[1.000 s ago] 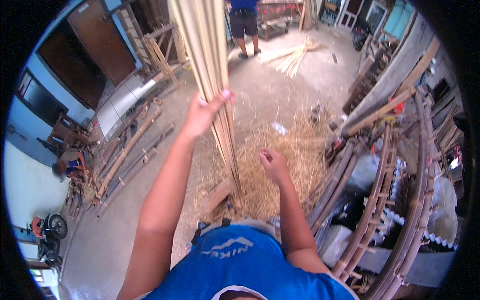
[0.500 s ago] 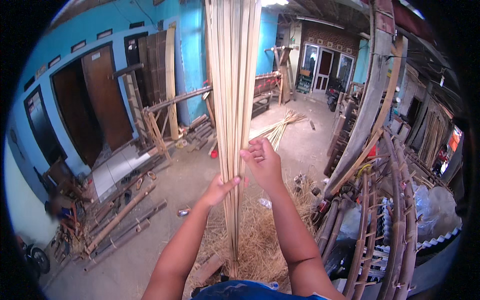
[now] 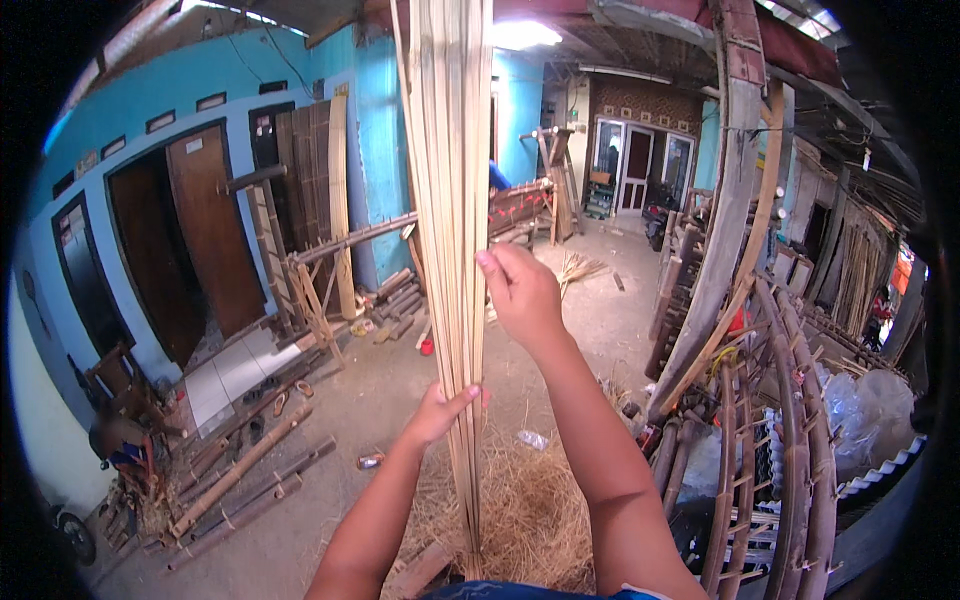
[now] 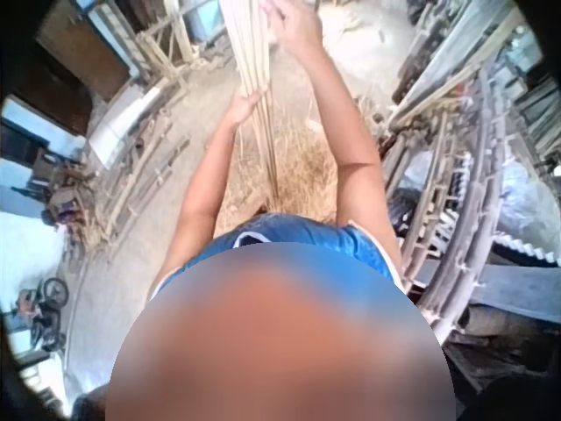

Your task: The person splits bamboo strips using a knife and wooden block, then gathers and aligns the strips into a bundle. They stand and place the bundle upright against a rack.

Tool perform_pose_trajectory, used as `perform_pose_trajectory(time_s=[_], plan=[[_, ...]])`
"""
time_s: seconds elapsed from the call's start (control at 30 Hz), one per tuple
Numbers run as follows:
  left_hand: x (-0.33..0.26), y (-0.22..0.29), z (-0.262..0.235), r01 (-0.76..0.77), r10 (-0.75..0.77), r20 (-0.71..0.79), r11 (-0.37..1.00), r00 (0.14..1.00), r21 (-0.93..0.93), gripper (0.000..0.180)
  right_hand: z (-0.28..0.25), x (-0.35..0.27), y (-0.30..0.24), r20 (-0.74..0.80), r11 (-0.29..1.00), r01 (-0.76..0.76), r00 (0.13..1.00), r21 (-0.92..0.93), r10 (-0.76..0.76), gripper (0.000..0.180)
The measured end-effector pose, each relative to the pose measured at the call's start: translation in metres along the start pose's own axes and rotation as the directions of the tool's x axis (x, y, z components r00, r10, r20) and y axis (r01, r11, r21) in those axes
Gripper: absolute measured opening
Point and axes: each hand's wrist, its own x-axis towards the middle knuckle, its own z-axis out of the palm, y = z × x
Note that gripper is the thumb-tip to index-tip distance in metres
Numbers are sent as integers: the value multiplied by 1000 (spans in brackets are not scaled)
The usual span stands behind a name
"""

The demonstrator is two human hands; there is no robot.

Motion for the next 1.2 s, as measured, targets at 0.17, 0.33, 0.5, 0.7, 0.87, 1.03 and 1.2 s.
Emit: perform_pose_trajectory(time_s=[0.17,0.33,0.5,0.7,0.87,1.03,1.2], plan=[[-5,8,-1,-5,10,-62,997,998,71,22,-11,16,-2,-5,977,101,995,-186,-104,32],[-10,13,-6,-17,18,-26,999,1000,45,18,-23,45,0,-127,980,-194,972,40,198,30],[-13,10,-5,-11,11,4,1000,1000,4,19,-10,45,-17,97,976,53,995,-209,-33,34],[-16,10,-8,-10,10,-44,1000,999,15,25,-22,64,-25,-102,921,-20,995,-390,-22,36],[-11,0,14,-71,83,-188,995,979,67,27,-40,115,-53,-177,939,131,965,-318,-195,37],[-8,-8,51,-138,208,-339,966,917,220,32,-68,206,-92,-235,890,116,942,-440,-239,37],[-12,-2,80,9,144,-380,928,914,373,38,-92,272,-104,-380,828,40,875,-559,-299,45]])
